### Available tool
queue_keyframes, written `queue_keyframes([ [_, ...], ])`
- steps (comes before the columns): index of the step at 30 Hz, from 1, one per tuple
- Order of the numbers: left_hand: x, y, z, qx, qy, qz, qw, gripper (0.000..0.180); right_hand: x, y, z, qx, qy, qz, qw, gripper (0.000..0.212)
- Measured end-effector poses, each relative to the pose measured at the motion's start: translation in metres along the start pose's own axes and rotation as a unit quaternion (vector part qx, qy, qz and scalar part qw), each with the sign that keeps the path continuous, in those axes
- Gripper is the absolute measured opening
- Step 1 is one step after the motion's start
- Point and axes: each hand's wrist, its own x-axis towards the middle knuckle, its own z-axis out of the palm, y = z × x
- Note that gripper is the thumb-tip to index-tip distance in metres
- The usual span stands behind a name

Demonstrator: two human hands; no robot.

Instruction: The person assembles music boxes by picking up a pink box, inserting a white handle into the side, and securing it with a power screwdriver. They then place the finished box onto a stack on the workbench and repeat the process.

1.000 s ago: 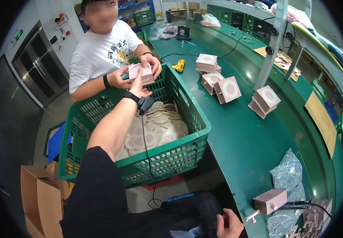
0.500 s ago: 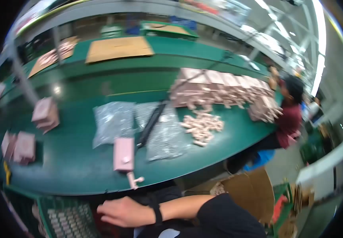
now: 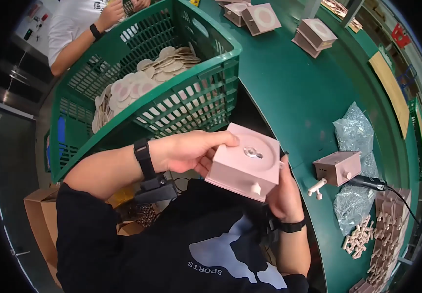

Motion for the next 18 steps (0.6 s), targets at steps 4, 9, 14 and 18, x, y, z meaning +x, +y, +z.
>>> queue_keyframes([
  [4, 0.018, -0.003, -0.002, 0.003, 0.0, -0.044, 0.999, 0.062, 0.0, 0.014, -0.012, -0.039, 0.013, 0.025, 0.999, 0.064],
  [9, 0.026, -0.006, -0.004, 0.009, -0.009, -0.066, 0.998, 0.063, -0.004, 0.018, -0.014, -0.023, 0.007, 0.023, 0.999, 0.061],
  [14, 0.025, 0.0, -0.001, 0.036, -0.015, -0.075, 0.996, 0.067, -0.007, 0.014, -0.014, 0.01, 0.015, 0.031, 0.999, 0.063],
  [18, 0.024, 0.007, -0.002, 0.133, -0.042, -0.067, 0.988, 0.072, -0.002, 0.021, -0.02, 0.016, 0.006, 0.033, 0.999, 0.064],
])
